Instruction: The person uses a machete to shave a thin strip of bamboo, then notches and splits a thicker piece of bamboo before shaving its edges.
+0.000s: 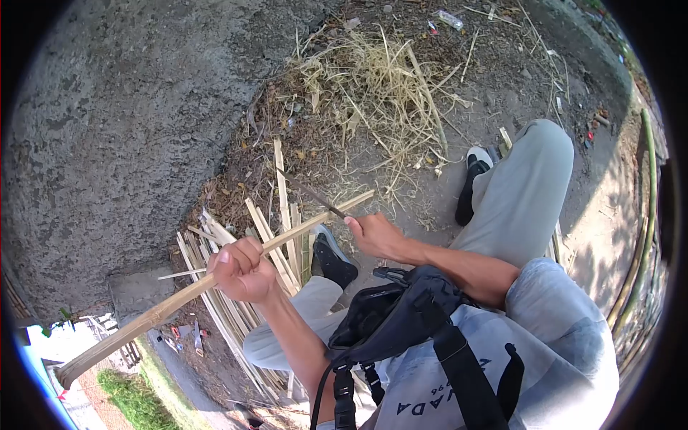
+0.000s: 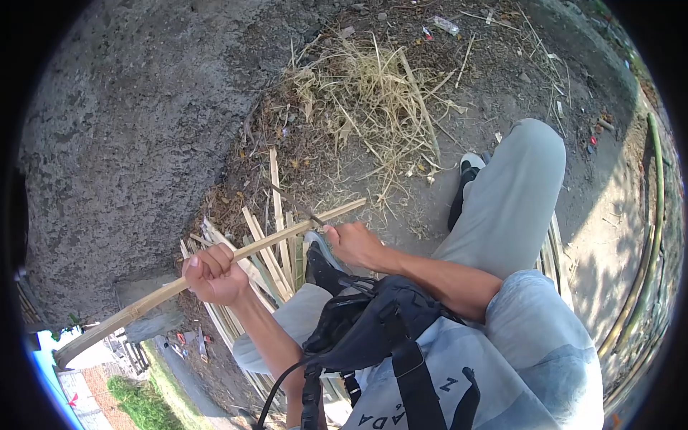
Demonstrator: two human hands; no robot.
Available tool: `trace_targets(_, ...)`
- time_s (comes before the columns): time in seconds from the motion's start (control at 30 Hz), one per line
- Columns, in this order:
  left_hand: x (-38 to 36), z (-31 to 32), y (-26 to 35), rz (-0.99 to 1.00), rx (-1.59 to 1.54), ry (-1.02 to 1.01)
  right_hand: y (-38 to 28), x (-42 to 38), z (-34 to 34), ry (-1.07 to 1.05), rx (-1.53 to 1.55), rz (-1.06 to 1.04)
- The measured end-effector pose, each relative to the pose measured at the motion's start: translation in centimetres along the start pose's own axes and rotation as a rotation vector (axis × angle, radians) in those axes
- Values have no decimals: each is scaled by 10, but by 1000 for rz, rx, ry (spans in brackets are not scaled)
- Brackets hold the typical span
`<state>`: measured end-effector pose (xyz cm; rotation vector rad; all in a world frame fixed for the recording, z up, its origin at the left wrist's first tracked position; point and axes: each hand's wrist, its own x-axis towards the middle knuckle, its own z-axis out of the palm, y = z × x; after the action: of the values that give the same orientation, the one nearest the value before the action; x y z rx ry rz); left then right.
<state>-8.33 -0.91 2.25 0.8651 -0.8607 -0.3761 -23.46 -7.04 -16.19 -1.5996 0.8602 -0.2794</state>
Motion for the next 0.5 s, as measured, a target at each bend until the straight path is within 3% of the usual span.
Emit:
trace_targets(0.03, 1, 0, -1, -2, -3, 2, -17, -3, -10, -57, -12, 54)
trace_targets(0.13, -4, 7, -5, -3, 11, -7, -46, -17, -10, 112, -39, -297)
trace_targets(0.17, -5, 9, -6, -10, 6, 12, -49, -21, -10, 137, -49, -318)
trace_targets(0.27, -4, 5, -4, -8, 27, 29, 5, -3, 7, 137, -40, -66)
trace_targets(0.4, -1, 4, -4, 7, -14, -31, -29, -11, -14, 34, -41, -109)
trace_targets(0.5, -8, 10, -6, -7, 8, 39, -30, -13, -5, 79, -16, -124)
